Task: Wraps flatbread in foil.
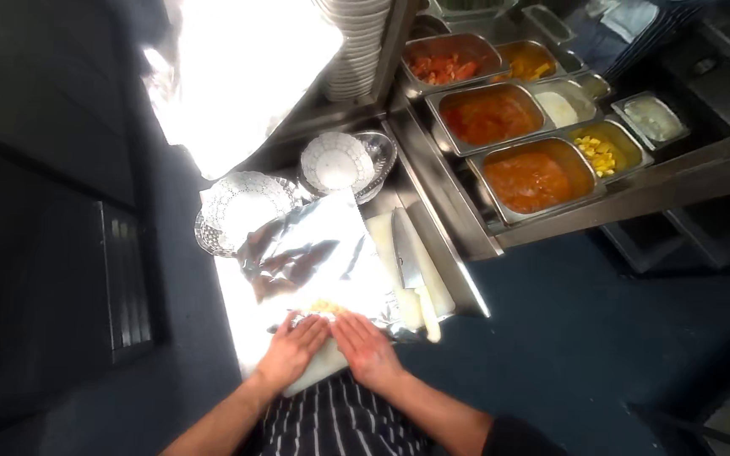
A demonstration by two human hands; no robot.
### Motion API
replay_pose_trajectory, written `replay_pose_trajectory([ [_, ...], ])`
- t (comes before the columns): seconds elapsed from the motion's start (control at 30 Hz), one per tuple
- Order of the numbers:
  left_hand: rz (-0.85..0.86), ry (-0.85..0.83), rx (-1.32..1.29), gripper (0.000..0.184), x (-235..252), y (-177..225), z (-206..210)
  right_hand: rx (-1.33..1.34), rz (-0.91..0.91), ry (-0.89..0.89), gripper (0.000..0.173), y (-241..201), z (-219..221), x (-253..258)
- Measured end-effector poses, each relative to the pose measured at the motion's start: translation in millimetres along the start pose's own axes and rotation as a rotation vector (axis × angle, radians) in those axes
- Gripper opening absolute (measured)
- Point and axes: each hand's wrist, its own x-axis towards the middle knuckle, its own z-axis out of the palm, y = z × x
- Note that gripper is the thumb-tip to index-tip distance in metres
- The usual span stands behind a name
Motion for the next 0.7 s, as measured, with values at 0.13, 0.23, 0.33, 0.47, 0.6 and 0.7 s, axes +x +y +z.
replay_pose_trajectory([
  [0.13,0.086,-0.019,-0.149,0.035,14,-32,0,0.061,-0.013,-0.007,0.037,25,36,-9],
  [0.23,0.06,-0.231,-0.309,0.035,32,-48,-21,0.265,0.063,-0.096,0.035,34,17,7],
  [0.33,-0.11,-0.596,-0.474,0.039,77,-75,-48,0.536,0.274,-0.497,0.041,56,-27,55],
  [0.47,-0.018,-0.283,-0.128,0.022,106,-93,-43,0.389,0.219,-0.476,0.033,87,-23,97],
  [0.6,-0.024,-0.097,-0.008,0.036,82,-60,-9,0.176,0.106,-0.084,0.026,77,12,71],
  [0.7,-0.064,-0.029,-0.065,0.044,44,-34,10,0.061,0.073,-0.025,0.046,53,30,24],
])
